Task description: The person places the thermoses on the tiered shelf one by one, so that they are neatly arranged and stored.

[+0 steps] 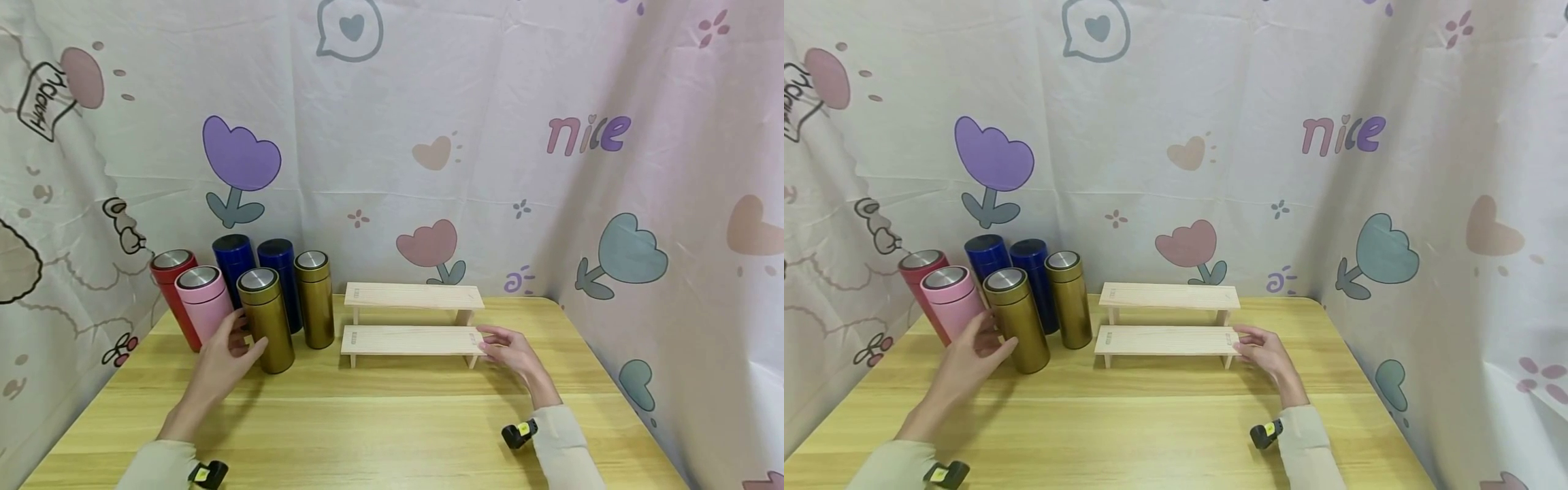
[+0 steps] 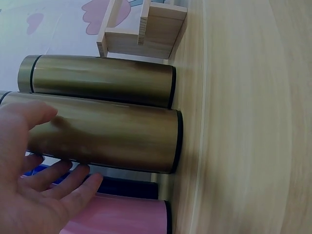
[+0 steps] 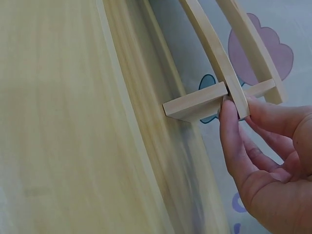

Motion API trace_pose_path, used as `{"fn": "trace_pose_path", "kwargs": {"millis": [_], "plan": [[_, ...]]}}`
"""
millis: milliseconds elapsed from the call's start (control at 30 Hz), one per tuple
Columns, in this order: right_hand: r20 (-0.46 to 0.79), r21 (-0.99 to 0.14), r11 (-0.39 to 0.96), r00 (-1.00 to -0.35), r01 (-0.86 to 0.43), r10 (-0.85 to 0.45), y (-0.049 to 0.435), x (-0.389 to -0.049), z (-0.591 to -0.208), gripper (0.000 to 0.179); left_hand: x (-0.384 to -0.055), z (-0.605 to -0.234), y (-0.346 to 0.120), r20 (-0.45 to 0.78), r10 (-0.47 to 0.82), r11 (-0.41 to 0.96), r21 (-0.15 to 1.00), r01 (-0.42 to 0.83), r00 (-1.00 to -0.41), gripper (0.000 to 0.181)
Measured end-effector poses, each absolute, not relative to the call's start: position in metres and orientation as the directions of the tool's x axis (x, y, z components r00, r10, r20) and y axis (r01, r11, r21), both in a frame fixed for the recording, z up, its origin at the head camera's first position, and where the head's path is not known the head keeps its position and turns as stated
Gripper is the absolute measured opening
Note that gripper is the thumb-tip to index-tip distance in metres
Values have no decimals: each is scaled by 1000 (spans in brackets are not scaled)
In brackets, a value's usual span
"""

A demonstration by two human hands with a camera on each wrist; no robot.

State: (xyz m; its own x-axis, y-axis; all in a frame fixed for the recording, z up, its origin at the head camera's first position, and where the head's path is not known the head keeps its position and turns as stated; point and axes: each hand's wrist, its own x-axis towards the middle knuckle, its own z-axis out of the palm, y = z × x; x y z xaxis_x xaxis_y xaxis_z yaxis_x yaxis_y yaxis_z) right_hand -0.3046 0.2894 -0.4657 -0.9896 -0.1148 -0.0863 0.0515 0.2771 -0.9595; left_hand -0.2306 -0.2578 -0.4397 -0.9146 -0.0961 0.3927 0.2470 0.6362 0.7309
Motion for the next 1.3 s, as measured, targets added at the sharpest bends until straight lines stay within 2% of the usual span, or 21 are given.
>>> {"fn": "trace_pose_path", "kwargs": {"millis": [233,367,567,767,1300], "plan": [[-97,-965,257,-986,59,-139,292,-307,-466,55,-233,-436,-253,343,-78,626,748,221,-936,82],[-104,-966,252,-984,65,-145,292,-307,-466,56,-237,-436,-248,356,-88,615,754,230,-930,87],[-106,-964,256,-984,67,-144,291,-306,-464,55,-244,-442,-244,394,-107,609,751,253,-913,85],[-99,-965,255,-983,58,-153,292,-307,-465,55,-245,-444,-244,381,-114,634,739,228,-918,84],[-99,-966,250,-985,61,-143,291,-307,-467,53,-246,-444,-247,405,-111,612,747,259,-907,71]]}}
